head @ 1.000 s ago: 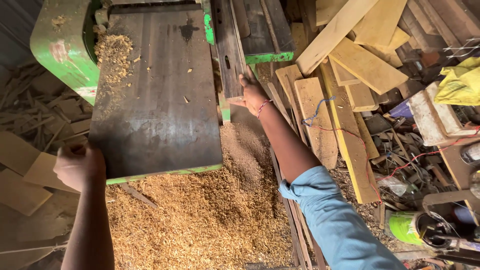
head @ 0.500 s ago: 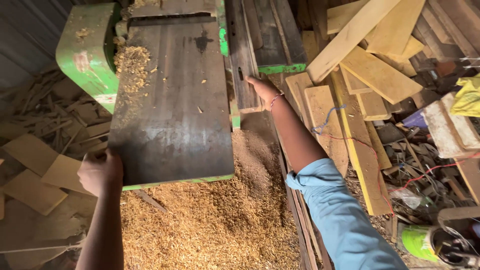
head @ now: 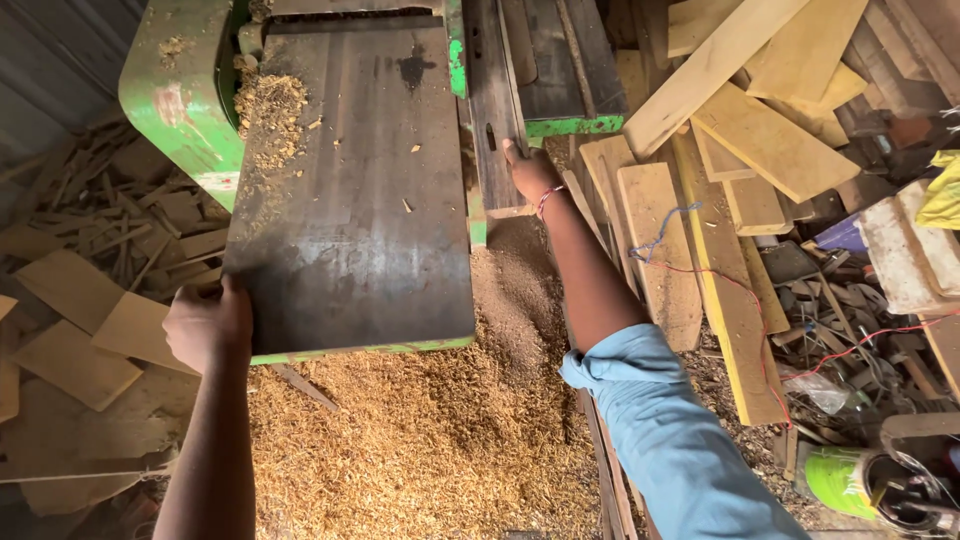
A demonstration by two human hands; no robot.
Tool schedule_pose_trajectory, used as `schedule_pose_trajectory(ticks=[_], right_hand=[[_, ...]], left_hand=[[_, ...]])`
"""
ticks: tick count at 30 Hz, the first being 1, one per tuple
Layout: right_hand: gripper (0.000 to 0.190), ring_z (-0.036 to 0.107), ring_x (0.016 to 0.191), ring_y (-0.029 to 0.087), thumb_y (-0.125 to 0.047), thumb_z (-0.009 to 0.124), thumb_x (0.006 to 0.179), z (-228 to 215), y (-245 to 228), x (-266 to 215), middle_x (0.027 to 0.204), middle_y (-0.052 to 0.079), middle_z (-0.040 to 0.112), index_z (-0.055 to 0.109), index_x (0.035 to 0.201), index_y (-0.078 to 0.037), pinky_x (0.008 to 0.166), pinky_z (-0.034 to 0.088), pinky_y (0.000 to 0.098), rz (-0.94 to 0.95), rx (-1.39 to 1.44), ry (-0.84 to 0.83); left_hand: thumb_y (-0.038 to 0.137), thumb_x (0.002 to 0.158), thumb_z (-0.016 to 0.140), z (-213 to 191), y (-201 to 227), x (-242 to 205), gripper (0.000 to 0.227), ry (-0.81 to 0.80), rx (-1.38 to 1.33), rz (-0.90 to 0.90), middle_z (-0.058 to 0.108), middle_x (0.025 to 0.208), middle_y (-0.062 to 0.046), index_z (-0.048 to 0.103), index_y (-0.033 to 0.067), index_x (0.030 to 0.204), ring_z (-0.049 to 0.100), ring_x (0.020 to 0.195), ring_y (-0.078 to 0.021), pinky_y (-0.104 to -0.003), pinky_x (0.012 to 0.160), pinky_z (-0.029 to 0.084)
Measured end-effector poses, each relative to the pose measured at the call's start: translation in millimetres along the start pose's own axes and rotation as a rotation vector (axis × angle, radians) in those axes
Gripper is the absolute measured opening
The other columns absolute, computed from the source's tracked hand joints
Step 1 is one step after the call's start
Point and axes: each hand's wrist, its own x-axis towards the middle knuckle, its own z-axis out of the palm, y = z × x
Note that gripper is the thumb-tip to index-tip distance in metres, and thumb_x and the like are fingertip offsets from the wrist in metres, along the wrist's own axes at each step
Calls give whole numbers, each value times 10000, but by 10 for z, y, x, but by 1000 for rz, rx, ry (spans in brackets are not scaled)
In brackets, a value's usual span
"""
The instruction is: Operating a surface planer to smooth wood planks in a woodworking shop.
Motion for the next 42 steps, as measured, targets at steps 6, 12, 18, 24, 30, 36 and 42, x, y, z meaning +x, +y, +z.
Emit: schedule_pose_trajectory(ticks=[6, 12, 18, 24, 30, 36, 42], right_hand=[[840, 683, 852, 353, -750, 448, 955, 132, 237, 76, 904, 226, 675, 599, 1108, 61, 754, 543, 445, -12, -33, 50], [902, 696, 1102, 386, -719, 442, 961, 3, 44, -353, 1161, 305, 692, 567, 1309, 104, 947, 546, 435, 30, -8, 9], [834, 682, 1046, 390, -696, 465, 978, 54, 162, -470, 1102, 279, 685, 607, 1252, 79, 898, 533, 443, -14, 24, 41], [735, 722, 828, 311, -671, 477, 961, 24, 227, -695, 849, 168, 729, 681, 1079, 25, 756, 551, 411, -3, 89, 29], [607, 542, 609, 201, -627, 454, 1029, -71, 77, -1057, 654, 24, 526, 632, 892, -64, 592, 456, 380, 26, 132, -26], [528, 437, 523, 161, -577, 456, 1034, -89, 119, -1217, 579, -27, 426, 609, 816, -121, 518, 385, 371, -1, 187, -56], [520, 467, 546, 155, -542, 509, 1039, -91, 135, -1453, 590, -20, 455, 622, 864, -66, 548, 402, 352, -24, 239, -20]], left_hand=[[583, 903, 713, -32, 32, -10, 521, -14, -22, 10, 747, 880, -154, 782, 71, 973, 729, 814, -334, -503, 768, 569], [565, 871, 724, -51, 25, -31, 492, 15, -79, 35, 755, 893, -153, 797, 90, 976, 725, 838, -342, -494, 798, 560], [536, 839, 738, -38, 31, -16, 459, 29, -61, 23, 749, 890, -171, 797, 96, 953, 721, 833, -358, -501, 783, 558], [528, 845, 740, -62, 63, -29, 451, 23, -49, 38, 745, 898, -174, 793, 90, 941, 717, 828, -367, -506, 764, 557], [525, 831, 736, -50, 38, 6, 498, 1, -68, 31, 744, 922, -171, 745, 42, 950, 724, 833, -347, -500, 764, 560], [526, 846, 731, -15, 17, 27, 496, 23, -62, 69, 738, 913, -190, 750, 39, 943, 715, 837, -367, -512, 771, 557], [496, 843, 713, 1, -25, 30, 463, 35, -115, 93, 741, 899, -183, 748, 39, 914, 720, 819, -364, -510, 774, 558]])
